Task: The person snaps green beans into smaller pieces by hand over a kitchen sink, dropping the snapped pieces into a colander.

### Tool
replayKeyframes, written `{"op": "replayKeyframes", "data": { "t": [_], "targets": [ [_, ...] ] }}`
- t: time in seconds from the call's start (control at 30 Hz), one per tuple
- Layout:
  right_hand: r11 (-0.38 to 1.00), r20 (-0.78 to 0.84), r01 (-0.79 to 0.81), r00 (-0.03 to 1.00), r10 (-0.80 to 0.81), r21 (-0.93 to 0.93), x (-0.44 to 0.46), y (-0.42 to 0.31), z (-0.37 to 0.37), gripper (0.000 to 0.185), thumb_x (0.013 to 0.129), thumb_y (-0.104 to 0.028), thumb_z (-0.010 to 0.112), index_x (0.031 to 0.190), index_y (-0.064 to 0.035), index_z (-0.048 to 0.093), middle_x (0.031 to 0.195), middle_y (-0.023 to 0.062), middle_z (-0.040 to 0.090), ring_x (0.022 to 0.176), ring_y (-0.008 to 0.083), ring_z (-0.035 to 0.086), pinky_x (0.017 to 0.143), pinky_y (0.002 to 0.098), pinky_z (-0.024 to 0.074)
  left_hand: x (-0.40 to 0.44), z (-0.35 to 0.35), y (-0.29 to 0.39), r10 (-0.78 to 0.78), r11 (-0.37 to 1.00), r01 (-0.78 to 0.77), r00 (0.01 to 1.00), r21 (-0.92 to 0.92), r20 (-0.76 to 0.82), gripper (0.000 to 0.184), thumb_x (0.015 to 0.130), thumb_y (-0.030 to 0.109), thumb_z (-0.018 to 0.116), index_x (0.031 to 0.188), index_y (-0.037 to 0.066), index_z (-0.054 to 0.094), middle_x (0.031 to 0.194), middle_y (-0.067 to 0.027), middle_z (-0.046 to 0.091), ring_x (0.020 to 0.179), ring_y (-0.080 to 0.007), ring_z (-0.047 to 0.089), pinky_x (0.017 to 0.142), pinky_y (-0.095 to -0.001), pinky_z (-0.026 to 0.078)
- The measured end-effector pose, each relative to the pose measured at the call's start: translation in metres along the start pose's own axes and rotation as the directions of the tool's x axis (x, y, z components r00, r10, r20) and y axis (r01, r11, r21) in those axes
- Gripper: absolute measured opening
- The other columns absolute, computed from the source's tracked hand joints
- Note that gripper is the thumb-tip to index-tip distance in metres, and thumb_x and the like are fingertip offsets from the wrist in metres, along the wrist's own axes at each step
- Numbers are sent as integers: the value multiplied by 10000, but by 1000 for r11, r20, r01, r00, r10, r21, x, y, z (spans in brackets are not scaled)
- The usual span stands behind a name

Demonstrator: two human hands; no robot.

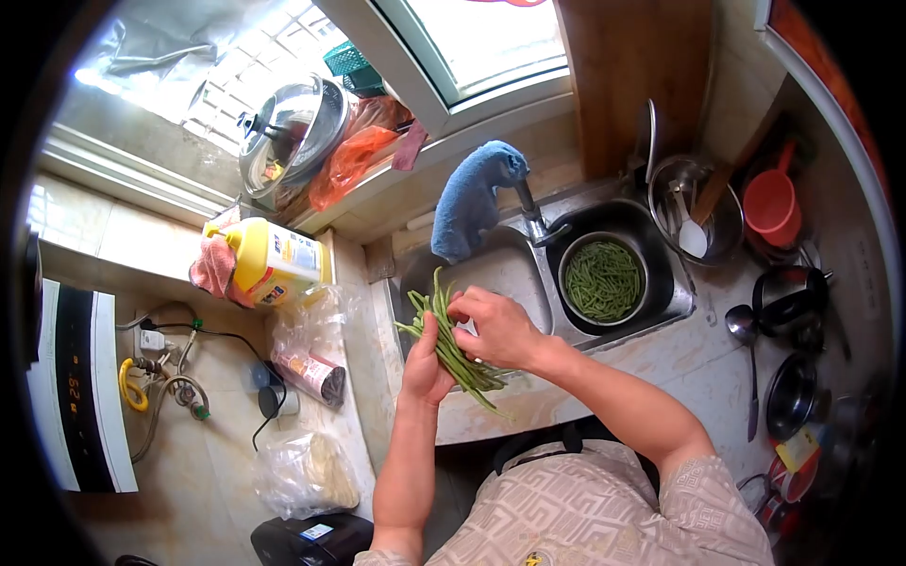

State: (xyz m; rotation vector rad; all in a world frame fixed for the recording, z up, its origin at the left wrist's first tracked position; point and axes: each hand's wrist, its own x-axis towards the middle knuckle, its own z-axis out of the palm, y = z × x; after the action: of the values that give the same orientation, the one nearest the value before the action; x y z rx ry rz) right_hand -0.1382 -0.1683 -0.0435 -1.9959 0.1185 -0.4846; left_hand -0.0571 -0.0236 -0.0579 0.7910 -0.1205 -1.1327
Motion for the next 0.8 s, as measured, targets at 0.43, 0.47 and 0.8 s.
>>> {"op": "replayKeyframes", "data": {
  "t": [0.43,0.47,0.8],
  "targets": [
    [863,33,-223,972,234,453,9,29,16,46,795,-5,524,838,-17,514,688,47,572,570,124,540,504,296,450,-5,-1,4,-54,992,48,997,-119,-50,394,996,256,418,1338,63,433,1206,-69,538,832,-135,550,667,-310,497],
    [773,146,-329,943,299,542,5,34,10,23,799,-26,532,815,-22,516,681,33,565,548,102,516,481,282,424,-7,2,7,-46,992,38,997,-120,-65,373,991,229,431,1322,57,449,1201,-74,538,817,-129,546,653,-299,491],
    [774,425,-447,868,256,448,-13,25,-13,82,755,-4,503,825,-31,537,708,-8,534,599,48,466,514,220,370,3,4,8,67,995,-51,980,89,-187,183,905,95,596,1076,39,561,906,-37,569,675,-84,495,558,-233,425]
  ]
}}
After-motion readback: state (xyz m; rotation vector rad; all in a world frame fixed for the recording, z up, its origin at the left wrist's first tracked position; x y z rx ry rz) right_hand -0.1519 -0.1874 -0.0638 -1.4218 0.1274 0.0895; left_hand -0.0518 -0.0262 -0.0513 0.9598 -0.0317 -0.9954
